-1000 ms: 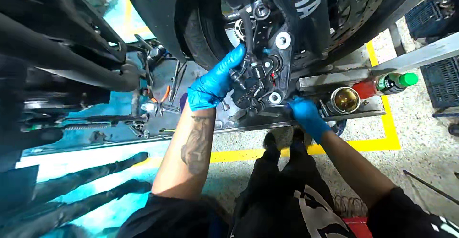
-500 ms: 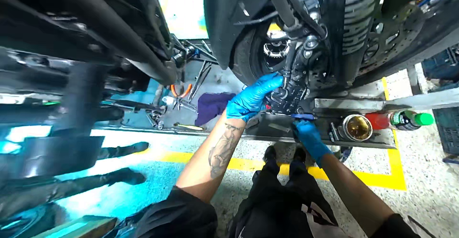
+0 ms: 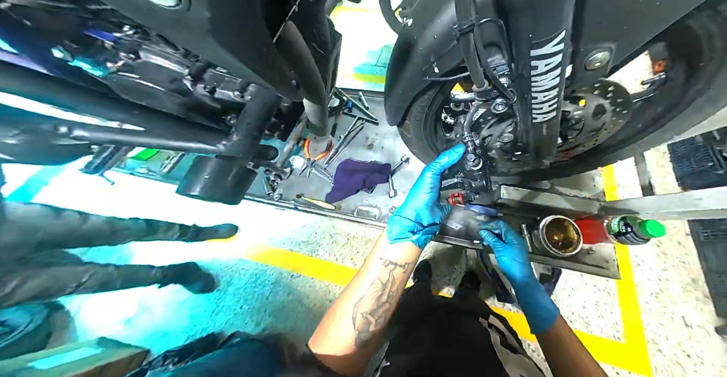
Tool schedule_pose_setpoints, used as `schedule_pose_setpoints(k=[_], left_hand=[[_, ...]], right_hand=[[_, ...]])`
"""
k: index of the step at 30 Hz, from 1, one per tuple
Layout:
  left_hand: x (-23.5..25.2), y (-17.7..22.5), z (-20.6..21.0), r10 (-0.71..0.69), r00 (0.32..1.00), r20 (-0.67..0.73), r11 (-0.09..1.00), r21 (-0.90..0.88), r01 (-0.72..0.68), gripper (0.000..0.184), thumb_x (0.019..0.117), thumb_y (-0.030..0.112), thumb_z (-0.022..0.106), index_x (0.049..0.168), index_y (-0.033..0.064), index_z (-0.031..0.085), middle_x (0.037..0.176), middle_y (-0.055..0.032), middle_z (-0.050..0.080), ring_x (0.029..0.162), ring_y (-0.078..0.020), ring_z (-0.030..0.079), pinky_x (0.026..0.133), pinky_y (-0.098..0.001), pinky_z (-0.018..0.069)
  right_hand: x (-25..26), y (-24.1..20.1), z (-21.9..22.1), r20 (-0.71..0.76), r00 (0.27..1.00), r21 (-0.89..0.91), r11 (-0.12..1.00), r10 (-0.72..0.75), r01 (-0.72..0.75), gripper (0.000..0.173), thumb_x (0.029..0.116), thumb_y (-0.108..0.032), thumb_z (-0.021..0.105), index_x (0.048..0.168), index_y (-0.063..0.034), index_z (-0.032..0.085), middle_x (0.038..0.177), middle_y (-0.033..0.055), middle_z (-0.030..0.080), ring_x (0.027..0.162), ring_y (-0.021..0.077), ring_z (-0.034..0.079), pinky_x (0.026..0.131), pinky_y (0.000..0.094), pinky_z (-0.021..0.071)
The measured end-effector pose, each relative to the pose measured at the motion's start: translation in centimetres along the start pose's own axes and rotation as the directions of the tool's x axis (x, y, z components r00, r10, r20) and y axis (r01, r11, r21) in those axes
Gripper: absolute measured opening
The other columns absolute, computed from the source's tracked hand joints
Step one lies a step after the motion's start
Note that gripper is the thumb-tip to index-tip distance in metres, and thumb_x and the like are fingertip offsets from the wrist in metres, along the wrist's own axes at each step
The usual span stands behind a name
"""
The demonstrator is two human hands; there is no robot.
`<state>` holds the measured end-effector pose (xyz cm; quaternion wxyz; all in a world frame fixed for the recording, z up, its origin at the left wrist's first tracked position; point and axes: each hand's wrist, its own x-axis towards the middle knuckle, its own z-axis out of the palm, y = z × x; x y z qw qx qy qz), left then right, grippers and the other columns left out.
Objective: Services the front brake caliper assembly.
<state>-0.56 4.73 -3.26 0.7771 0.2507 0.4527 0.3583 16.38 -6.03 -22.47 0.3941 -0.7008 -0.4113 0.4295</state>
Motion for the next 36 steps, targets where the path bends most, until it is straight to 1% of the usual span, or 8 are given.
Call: schedule_pose_setpoints(k=[3,5,9,13,17,23,32,36], left_hand=[[0.2,-0.7,1.0,0.075,0.997,-0.033,0.996,-0.052,-0.077,0.027,0.0997,0.038,0.059,0.114,0.0175,0.069,0.092,-0.0012,0.070,0.080,-0.0120,0.069,0.068,-0.0309,0.0598],[0.8,-1.1,1.3,0.128,0.991,-0.035,0.983,-0.130,-0.132,0.024,0.1009,0.032,0.058,0.110,0.0133,0.069,0.088,-0.0037,0.070,0.077,-0.0130,0.069,0.066,-0.0306,0.0591],[0.7,-1.8,2.0,0.183,0.982,-0.054,0.971,-0.146,-0.189,0.026,0.1025,0.032,0.056,0.115,0.0121,0.067,0.094,-0.0046,0.071,0.083,-0.0142,0.069,0.073,-0.0323,0.0594],[0.3,-1.7,2.8,0.169,0.983,-0.077,0.966,-0.183,-0.181,0.026,0.1030,0.032,0.055,0.117,0.0125,0.066,0.097,-0.0054,0.070,0.085,-0.0153,0.070,0.073,-0.0334,0.0594],[-0.2,-1.4,3.2,0.083,0.991,-0.101,0.965,-0.241,-0.105,0.027,0.1011,0.037,0.056,0.115,0.0150,0.065,0.096,-0.0056,0.070,0.084,-0.0174,0.070,0.069,-0.0364,0.0595],[-0.2,-1.5,3.4,0.041,0.996,-0.080,0.954,-0.292,-0.062,0.029,0.0992,0.039,0.058,0.116,0.0163,0.065,0.102,-0.0064,0.069,0.091,-0.0201,0.069,0.077,-0.0419,0.0588],[-0.3,-1.6,3.7,0.039,0.997,-0.070,0.954,-0.293,-0.058,0.028,0.0994,0.040,0.056,0.117,0.0192,0.064,0.103,-0.0039,0.069,0.093,-0.0188,0.069,0.075,-0.0418,0.0594],[-0.2,-1.7,3.5,0.034,0.995,-0.095,0.958,-0.280,-0.059,0.031,0.0974,0.041,0.059,0.118,0.0193,0.065,0.107,-0.0040,0.068,0.098,-0.0201,0.068,0.080,-0.0442,0.0580]], right_hand=[[-3.1,-4.6,-2.2,-0.173,0.980,0.262,0.955,-0.096,0.140,0.006,0.0888,-0.001,0.071,0.094,0.0002,0.070,0.088,0.0058,0.075,0.074,0.0122,0.071,0.072,0.0297,0.0616],[-4.5,-7.8,-3.2,-0.253,0.956,0.434,0.865,-0.151,0.252,0.009,0.0840,0.003,0.071,0.088,-0.0047,0.070,0.082,0.0023,0.074,0.069,0.0093,0.068,0.067,0.0266,0.0594],[-5.1,-12.5,-3.7,-0.274,0.936,0.594,0.727,-0.220,0.345,0.009,0.0873,-0.009,0.075,0.088,-0.0171,0.076,0.088,-0.0028,0.075,0.072,0.0046,0.068,0.067,0.0220,0.0585],[-4.3,-14.1,-2.8,-0.303,0.902,0.575,0.696,-0.308,0.431,0.001,0.0917,-0.018,0.075,0.091,-0.0172,0.074,0.087,-0.0032,0.073,0.072,0.0049,0.066,0.068,0.0214,0.0574],[-4.3,-14.7,-2.0,-0.380,0.858,0.549,0.663,-0.344,0.509,0.008,0.0903,-0.008,0.075,0.095,-0.0150,0.074,0.091,-0.0022,0.074,0.078,0.0053,0.068,0.072,0.0217,0.0587],[-4.5,-14.7,-1.7,-0.382,0.842,0.599,0.592,-0.380,0.539,0.024,0.0872,0.004,0.071,0.104,-0.0122,0.073,0.099,0.0015,0.075,0.085,0.0085,0.071,0.079,0.0248,0.0611],[-4.2,-14.3,-0.9,-0.375,0.835,0.593,0.587,-0.403,0.550,0.015,0.0880,0.000,0.074,0.095,-0.0128,0.077,0.101,0.0004,0.078,0.089,0.0071,0.073,0.081,0.0239,0.0615],[-4.0,-13.6,-0.6,-0.366,0.821,0.475,0.671,-0.437,0.569,0.003,0.0907,-0.011,0.075,0.092,-0.0134,0.074,0.097,0.0004,0.075,0.086,0.0095,0.072,0.078,0.0276,0.0622]])
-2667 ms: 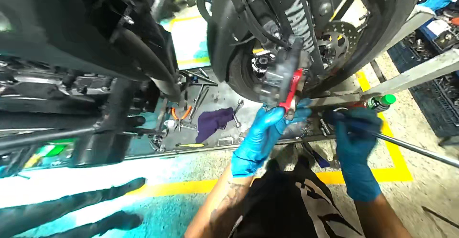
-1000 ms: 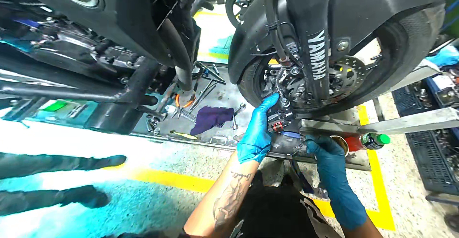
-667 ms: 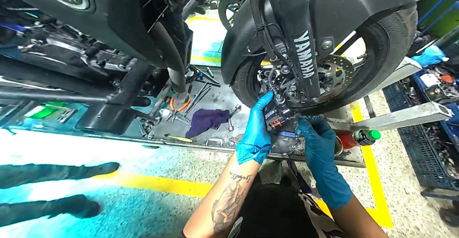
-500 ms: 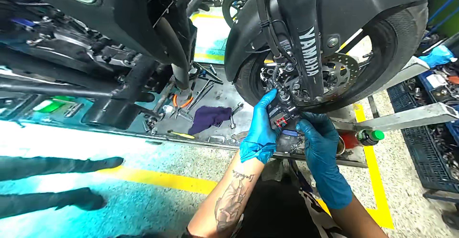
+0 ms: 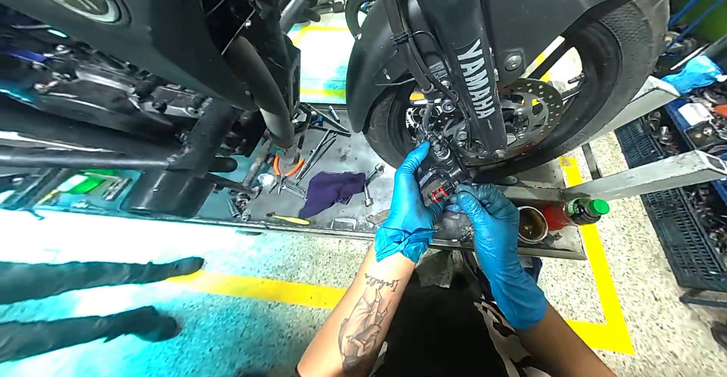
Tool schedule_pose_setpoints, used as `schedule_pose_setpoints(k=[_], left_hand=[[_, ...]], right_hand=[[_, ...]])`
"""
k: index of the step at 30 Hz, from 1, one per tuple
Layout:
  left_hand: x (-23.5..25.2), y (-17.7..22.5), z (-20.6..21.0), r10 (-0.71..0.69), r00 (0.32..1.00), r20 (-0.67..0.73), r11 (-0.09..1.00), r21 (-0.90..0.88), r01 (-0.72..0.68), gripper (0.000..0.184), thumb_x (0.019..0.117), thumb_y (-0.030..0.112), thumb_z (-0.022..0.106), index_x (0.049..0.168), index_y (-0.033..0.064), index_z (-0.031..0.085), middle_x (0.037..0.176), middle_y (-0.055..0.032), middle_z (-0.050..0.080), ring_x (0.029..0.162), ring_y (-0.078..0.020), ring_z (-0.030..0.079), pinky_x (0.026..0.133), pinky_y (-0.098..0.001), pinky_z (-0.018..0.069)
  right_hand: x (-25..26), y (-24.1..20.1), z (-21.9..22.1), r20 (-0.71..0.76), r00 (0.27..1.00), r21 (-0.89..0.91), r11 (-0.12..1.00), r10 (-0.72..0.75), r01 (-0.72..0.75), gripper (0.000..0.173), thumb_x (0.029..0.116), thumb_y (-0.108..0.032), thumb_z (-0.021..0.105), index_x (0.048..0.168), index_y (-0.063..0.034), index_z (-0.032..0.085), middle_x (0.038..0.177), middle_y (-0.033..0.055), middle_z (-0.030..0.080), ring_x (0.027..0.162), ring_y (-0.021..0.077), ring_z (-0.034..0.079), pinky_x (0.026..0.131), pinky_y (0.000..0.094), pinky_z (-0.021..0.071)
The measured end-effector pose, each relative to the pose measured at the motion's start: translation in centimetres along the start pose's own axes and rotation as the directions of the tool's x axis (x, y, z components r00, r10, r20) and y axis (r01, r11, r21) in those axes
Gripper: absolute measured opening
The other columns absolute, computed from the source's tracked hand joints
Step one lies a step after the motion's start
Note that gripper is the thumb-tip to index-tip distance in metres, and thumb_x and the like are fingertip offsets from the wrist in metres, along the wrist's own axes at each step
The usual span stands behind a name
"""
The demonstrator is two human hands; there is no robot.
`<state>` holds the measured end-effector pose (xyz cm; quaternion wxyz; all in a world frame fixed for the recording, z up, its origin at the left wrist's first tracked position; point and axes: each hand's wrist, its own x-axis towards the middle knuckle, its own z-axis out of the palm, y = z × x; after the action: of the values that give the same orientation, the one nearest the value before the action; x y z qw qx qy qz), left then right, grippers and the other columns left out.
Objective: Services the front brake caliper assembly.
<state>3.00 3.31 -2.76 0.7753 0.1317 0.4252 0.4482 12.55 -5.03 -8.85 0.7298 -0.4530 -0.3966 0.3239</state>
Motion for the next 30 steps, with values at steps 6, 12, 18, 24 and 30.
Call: schedule_pose_setpoints(k=[6,12,18,24,30], left_hand=[[-0.3,0.1,0.4,0.018,0.999,-0.032,1.000,0.014,-0.017,0.027,0.0986,0.039,0.058,0.116,0.0188,0.065,0.105,-0.0039,0.069,0.096,-0.0196,0.069,0.079,-0.0442,0.0590],[-0.4,-0.2,0.4,0.021,1.000,0.000,0.999,0.030,-0.021,0.030,0.0989,0.043,0.056,0.116,0.0196,0.065,0.104,-0.0034,0.069,0.095,-0.0187,0.069,0.078,-0.0434,0.0596],[-0.5,-0.1,0.5,0.030,1.000,0.004,0.999,0.018,-0.030,0.030,0.0995,0.041,0.056,0.116,0.0186,0.065,0.103,-0.0041,0.069,0.095,-0.0193,0.070,0.078,-0.0437,0.0595],[-1.2,-0.5,-0.1,0.058,0.997,0.051,0.994,0.092,-0.062,0.035,0.0962,0.048,0.060,0.122,0.0240,0.064,0.110,-0.0001,0.069,0.102,-0.0174,0.068,0.083,-0.0432,0.0584],[-1.1,-1.1,-0.8,0.103,0.986,0.129,0.985,0.123,-0.119,0.034,0.0942,0.051,0.064,0.118,0.0261,0.065,0.104,0.0026,0.070,0.092,-0.0116,0.070,0.074,-0.0333,0.0598]], right_hand=[[-0.3,-0.4,-0.1,0.007,0.997,-0.102,0.992,-0.078,0.078,0.004,0.0955,-0.014,0.070,0.093,-0.0129,0.073,0.091,-0.0021,0.074,0.078,0.0073,0.071,0.073,0.0237,0.0616],[0.0,0.0,0.3,-0.068,0.989,-0.044,0.991,-0.129,0.126,0.001,0.0931,-0.011,0.073,0.093,-0.0118,0.074,0.095,0.0002,0.073,0.083,0.0106,0.071,0.077,0.0281,0.0629],[0.0,0.2,0.8,-0.078,0.986,0.053,0.987,-0.150,0.155,0.002,0.0935,-0.014,0.074,0.095,-0.0147,0.075,0.097,-0.0013,0.074,0.085,0.0093,0.072,0.077,0.0270,0.0625],[-0.3,0.3,1.5,-0.155,0.974,-0.031,0.987,-0.162,0.159,0.002,0.0938,-0.017,0.074,0.092,-0.0159,0.073,0.096,-0.0028,0.073,0.086,0.0079,0.071,0.079,0.0256,0.0616],[-0.4,0.6,1.9,-0.204,0.936,-0.199,0.948,-0.287,0.248,0.007,0.0898,-0.013,0.077,0.087,-0.0146,0.072,0.094,-0.0029,0.072,0.089,0.0082,0.071,0.079,0.0255,0.0620]])
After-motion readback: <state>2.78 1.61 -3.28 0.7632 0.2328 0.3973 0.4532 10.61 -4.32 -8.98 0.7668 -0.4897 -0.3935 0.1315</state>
